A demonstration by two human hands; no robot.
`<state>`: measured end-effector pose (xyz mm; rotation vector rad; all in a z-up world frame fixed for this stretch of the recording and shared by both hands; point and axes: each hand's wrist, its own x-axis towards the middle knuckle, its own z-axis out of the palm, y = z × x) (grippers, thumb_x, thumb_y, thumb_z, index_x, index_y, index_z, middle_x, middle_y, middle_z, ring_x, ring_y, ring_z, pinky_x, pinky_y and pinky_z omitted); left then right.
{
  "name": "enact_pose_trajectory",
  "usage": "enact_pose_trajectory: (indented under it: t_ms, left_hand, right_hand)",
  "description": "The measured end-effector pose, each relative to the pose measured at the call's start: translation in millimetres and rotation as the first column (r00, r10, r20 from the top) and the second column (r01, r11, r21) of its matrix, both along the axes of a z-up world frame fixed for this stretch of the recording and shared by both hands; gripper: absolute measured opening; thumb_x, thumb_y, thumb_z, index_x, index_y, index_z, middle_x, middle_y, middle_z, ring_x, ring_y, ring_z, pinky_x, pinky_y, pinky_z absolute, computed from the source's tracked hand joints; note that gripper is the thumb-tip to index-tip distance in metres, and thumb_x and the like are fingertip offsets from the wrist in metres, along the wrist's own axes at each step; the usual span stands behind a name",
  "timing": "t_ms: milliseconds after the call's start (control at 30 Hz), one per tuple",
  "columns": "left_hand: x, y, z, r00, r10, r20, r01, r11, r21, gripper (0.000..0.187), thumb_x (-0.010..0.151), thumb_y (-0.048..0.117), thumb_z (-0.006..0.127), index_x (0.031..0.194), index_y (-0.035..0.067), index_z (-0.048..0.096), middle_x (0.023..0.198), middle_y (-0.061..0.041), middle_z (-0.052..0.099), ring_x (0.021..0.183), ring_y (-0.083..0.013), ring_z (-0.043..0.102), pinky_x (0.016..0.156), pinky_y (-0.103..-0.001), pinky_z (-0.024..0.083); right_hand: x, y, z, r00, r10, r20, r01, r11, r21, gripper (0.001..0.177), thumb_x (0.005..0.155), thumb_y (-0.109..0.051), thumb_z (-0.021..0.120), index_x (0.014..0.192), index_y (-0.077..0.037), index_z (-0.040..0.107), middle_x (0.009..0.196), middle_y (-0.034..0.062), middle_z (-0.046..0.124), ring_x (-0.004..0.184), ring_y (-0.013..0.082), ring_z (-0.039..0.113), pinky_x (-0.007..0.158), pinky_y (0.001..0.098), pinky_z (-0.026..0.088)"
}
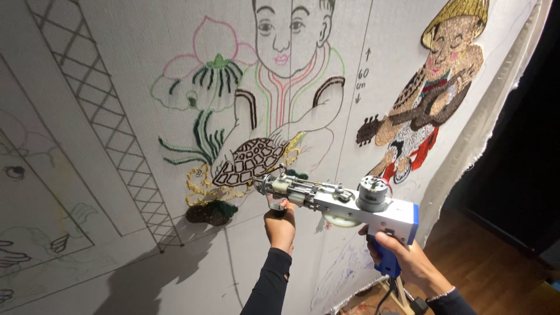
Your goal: Using a tufting gun to add yarn to a rug backing with a character design.
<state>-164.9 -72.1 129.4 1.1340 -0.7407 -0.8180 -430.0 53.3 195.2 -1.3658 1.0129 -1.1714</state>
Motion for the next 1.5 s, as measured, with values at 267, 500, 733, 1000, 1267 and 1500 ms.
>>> enact_pose_trajectory:
  t_ms: [267,500,733,1000,1267,1500]
  left_hand:
    - [-22.4,-24.9,32.1,1.000,-0.014,0.024,0.015,0.997,-0.076,0.020,0.083,0.010,0.077,0.100,0.000,0.076,0.097,-0.007,0.080,0.089,-0.0160,0.074,0.084,-0.029,0.055]
    - [-38.5,-28.8,59.3,0.991,-0.122,0.055,0.129,0.979,-0.155,0.021,0.087,0.015,0.077,0.101,0.000,0.076,0.093,-0.006,0.080,0.083,-0.0133,0.071,0.078,-0.027,0.054]
    - [-63.8,-28.0,91.9,0.983,-0.170,0.063,0.177,0.976,-0.129,0.022,0.088,0.017,0.077,0.099,-0.002,0.076,0.084,-0.004,0.075,0.074,-0.0119,0.064,0.070,-0.028,0.051]
    - [-98.4,-81.7,81.5,0.950,-0.300,0.080,0.311,0.928,-0.206,0.023,0.089,0.016,0.077,0.101,-0.003,0.078,0.086,-0.007,0.074,0.073,-0.0110,0.061,0.068,-0.029,0.050]
    - [-119.3,-75.5,128.3,0.920,-0.286,0.267,0.330,0.934,-0.135,0.021,0.088,0.021,0.078,0.098,0.003,0.079,0.076,-0.003,0.074,0.068,-0.0102,0.063,0.065,-0.028,0.050]
    - [-128.5,-91.1,133.7,0.899,-0.302,0.318,0.343,0.936,-0.082,0.018,0.087,0.022,0.078,0.094,0.005,0.080,0.075,-0.003,0.073,0.066,-0.0098,0.063,0.063,-0.029,0.051]
  right_hand:
    - [-14.3,1.5,33.1,0.995,0.031,0.092,-0.031,1.000,0.001,0.064,0.081,-0.050,0.066,0.112,0.006,0.072,0.067,0.0114,0.063,0.057,0.0194,0.061,0.050,0.0321,0.052]
    - [-24.7,2.9,45.3,0.982,0.014,0.186,-0.004,0.999,-0.052,0.070,0.077,-0.051,0.067,0.113,0.009,0.070,0.067,0.0146,0.064,0.052,0.0195,0.059,0.046,0.0315,0.049]
    - [-45.3,-2.8,50.9,0.964,-0.057,0.261,0.071,0.996,-0.045,0.073,0.080,-0.053,0.065,0.112,0.012,0.070,0.064,0.0133,0.060,0.050,0.0191,0.055,0.046,0.0309,0.047]
    - [-57.1,3.3,82.0,0.978,-0.146,0.148,0.151,0.988,-0.027,0.058,0.078,-0.040,0.074,0.107,0.010,0.070,0.064,0.0094,0.056,0.053,0.0197,0.053,0.047,0.0341,0.046]
    - [-68.9,-8.6,89.2,0.957,-0.223,0.187,0.228,0.974,-0.005,0.048,0.080,-0.032,0.074,0.104,0.009,0.069,0.064,0.0091,0.054,0.054,0.0191,0.051,0.049,0.0344,0.044]
    - [-75.0,-21.9,87.0,0.938,-0.251,0.239,0.251,0.967,0.032,0.049,0.084,-0.033,0.070,0.108,0.009,0.069,0.066,0.0075,0.054,0.056,0.0172,0.050,0.054,0.0339,0.046]
